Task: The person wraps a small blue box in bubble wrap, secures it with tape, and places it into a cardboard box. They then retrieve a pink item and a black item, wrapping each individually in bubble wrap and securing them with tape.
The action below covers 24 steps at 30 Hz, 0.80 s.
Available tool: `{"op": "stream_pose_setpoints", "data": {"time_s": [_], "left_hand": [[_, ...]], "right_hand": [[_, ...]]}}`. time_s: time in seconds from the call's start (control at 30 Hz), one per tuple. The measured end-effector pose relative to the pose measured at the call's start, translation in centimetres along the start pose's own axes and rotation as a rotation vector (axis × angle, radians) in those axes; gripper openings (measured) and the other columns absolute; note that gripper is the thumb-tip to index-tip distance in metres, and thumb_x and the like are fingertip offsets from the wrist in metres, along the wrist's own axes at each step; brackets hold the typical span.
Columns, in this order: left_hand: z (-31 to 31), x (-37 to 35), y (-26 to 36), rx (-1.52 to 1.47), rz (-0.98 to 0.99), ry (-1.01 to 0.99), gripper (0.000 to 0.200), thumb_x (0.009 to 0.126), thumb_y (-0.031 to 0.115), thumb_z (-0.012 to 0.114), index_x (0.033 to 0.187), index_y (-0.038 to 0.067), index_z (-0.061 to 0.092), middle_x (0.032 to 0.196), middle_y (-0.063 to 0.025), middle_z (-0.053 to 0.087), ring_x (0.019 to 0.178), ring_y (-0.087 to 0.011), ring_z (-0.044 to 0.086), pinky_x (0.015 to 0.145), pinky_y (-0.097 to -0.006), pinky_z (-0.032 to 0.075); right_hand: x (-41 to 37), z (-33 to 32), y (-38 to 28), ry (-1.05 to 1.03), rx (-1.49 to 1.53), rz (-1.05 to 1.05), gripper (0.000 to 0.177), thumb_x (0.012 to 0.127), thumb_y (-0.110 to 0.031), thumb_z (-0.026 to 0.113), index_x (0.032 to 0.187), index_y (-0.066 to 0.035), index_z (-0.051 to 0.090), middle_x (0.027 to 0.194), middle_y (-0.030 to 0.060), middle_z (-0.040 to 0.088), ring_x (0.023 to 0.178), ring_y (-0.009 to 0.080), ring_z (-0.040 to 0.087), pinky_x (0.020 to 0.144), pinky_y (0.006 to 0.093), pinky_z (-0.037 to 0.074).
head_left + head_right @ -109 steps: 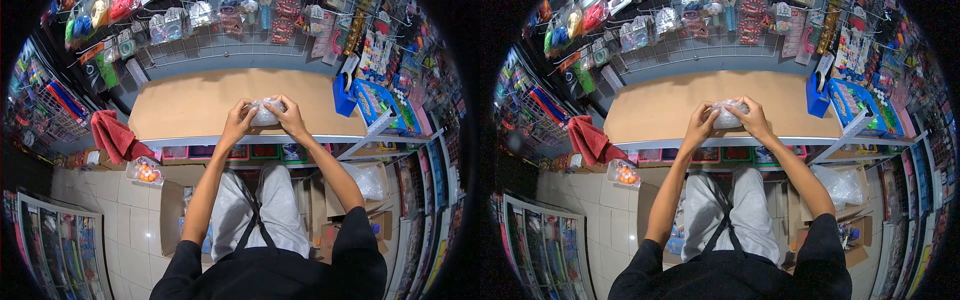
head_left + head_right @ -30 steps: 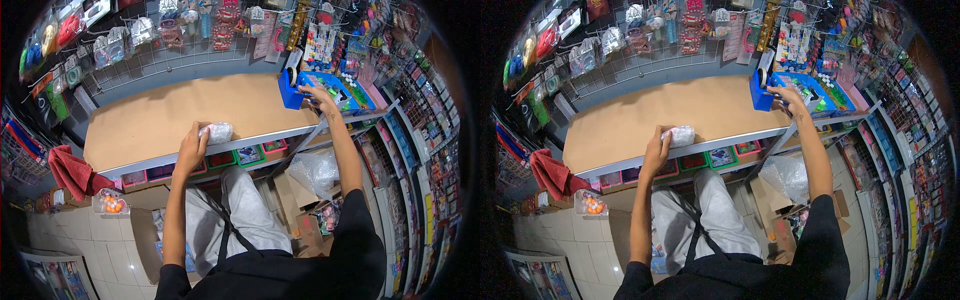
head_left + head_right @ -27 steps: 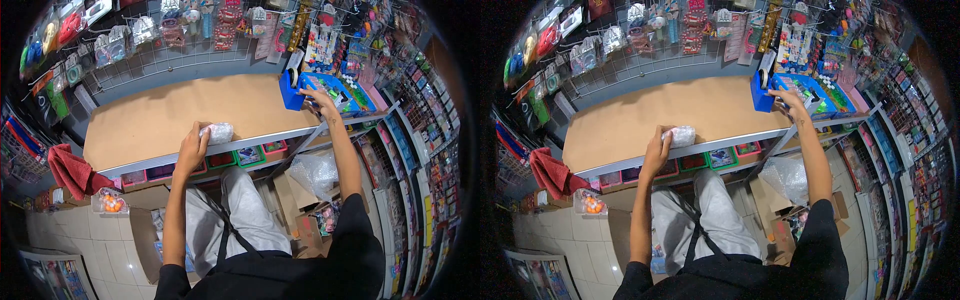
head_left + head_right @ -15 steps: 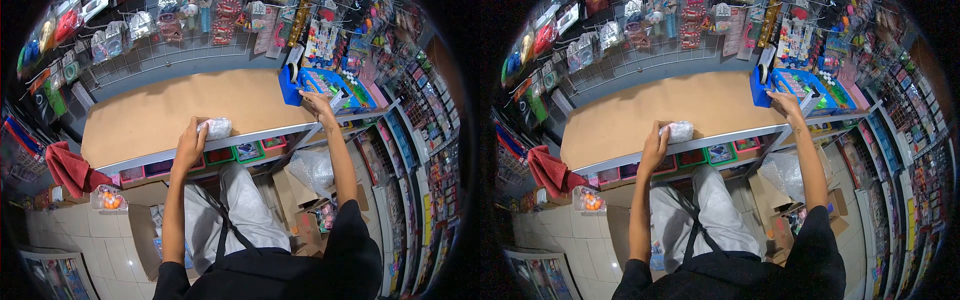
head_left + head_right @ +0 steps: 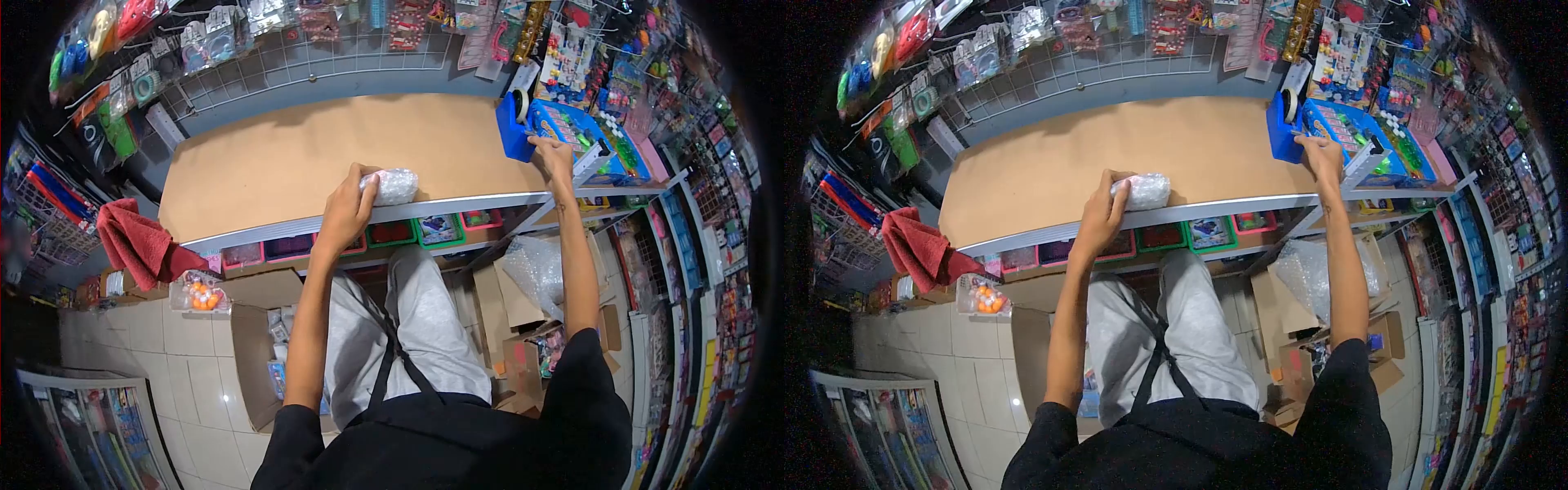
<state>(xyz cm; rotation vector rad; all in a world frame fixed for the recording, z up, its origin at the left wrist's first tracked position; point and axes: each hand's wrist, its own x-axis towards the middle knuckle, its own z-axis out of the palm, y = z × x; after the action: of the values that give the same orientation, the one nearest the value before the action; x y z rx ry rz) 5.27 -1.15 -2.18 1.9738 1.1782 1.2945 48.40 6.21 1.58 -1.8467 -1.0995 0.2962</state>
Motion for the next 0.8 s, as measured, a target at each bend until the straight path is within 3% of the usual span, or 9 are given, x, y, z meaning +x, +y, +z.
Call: {"op": "stream_pose_setpoints", "data": {"time_s": [0.07,0.17,0.27,0.37,0.43,0.57,0.6,0.8], "left_hand": [[-0.1,0.0,0.2,0.004,0.001,-0.002,0.024,0.105,0.025,0.050,0.113,0.002,0.055,0.107,-0.0252,0.068,0.100,-0.0456,0.064,0.085,-0.0487,0.049],[0.0,0.0,-0.2,0.048,-0.005,-0.007,0.024,0.105,0.024,0.050,0.112,0.002,0.055,0.105,-0.0248,0.068,0.099,-0.0455,0.064,0.084,-0.0489,0.049],[0.0,0.0,0.4,0.032,0.008,0.019,0.023,0.105,0.024,0.050,0.112,0.002,0.055,0.103,-0.0244,0.068,0.097,-0.0450,0.065,0.083,-0.0493,0.049],[0.1,0.1,0.6,0.050,-0.003,0.029,0.023,0.105,0.024,0.051,0.111,0.002,0.056,0.100,-0.0237,0.069,0.095,-0.0444,0.065,0.082,-0.0494,0.049],[0.0,0.2,0.8,0.052,-0.013,0.026,0.022,0.105,0.023,0.051,0.110,0.002,0.056,0.099,-0.0235,0.069,0.094,-0.0442,0.065,0.082,-0.0491,0.049],[0.1,0.1,0.9,0.060,-0.017,0.032,0.022,0.104,0.023,0.051,0.108,0.002,0.057,0.097,-0.0237,0.068,0.093,-0.0440,0.065,0.081,-0.0488,0.049],[0.0,0.1,0.9,0.060,-0.018,0.031,0.022,0.104,0.023,0.051,0.108,0.002,0.057,0.097,-0.0238,0.068,0.093,-0.0441,0.065,0.080,-0.0489,0.049],[0.2,0.1,0.6,0.052,0.000,0.042,0.022,0.104,0.023,0.052,0.108,0.002,0.055,0.098,-0.0247,0.068,0.093,-0.0448,0.065,0.080,-0.0502,0.050]], "right_hand": [[-2.4,-1.1,-3.4,0.040,-0.140,0.022,0.026,0.081,-0.025,0.080,0.090,-0.001,0.079,0.072,0.0005,0.066,0.067,0.0118,0.060,0.061,0.0286,0.045],[0.6,-0.5,3.4,-0.168,0.161,0.015,0.020,0.084,-0.022,0.079,0.091,-0.003,0.080,0.081,0.0003,0.070,0.073,0.0105,0.061,0.064,0.0261,0.045],[-2.8,-0.8,1.6,-0.050,0.102,-0.098,0.022,0.083,-0.024,0.079,0.093,-0.004,0.081,0.085,0.0028,0.075,0.079,0.0100,0.065,0.066,0.0248,0.047],[-9.9,-0.5,-4.9,-0.207,0.431,0.025,0.024,0.085,-0.024,0.080,0.102,-0.006,0.080,0.098,0.0038,0.075,0.087,0.0088,0.063,0.074,0.0250,0.046],[-12.8,1.2,-6.6,-0.436,0.482,-0.059,0.027,0.089,-0.024,0.077,0.110,-0.005,0.077,0.107,0.0033,0.073,0.094,0.0087,0.061,0.081,0.0252,0.045],[-18.5,4.4,-11.7,-0.743,0.684,-0.123,0.026,0.089,-0.021,0.077,0.106,-0.001,0.078,0.126,0.0070,0.069,0.116,0.0139,0.059,0.096,0.0291,0.044],[-19.6,5.2,-12.8,-0.765,0.761,-0.076,0.024,0.088,-0.018,0.078,0.103,0.000,0.078,0.124,0.0079,0.069,0.117,0.0159,0.060,0.102,0.0300,0.042],[-20.3,10.1,-12.8,-0.702,0.671,-0.096,0.018,0.088,-0.015,0.079,0.099,-0.001,0.079,0.117,0.0052,0.070,0.101,0.0118,0.063,0.086,0.0263,0.049]]}}
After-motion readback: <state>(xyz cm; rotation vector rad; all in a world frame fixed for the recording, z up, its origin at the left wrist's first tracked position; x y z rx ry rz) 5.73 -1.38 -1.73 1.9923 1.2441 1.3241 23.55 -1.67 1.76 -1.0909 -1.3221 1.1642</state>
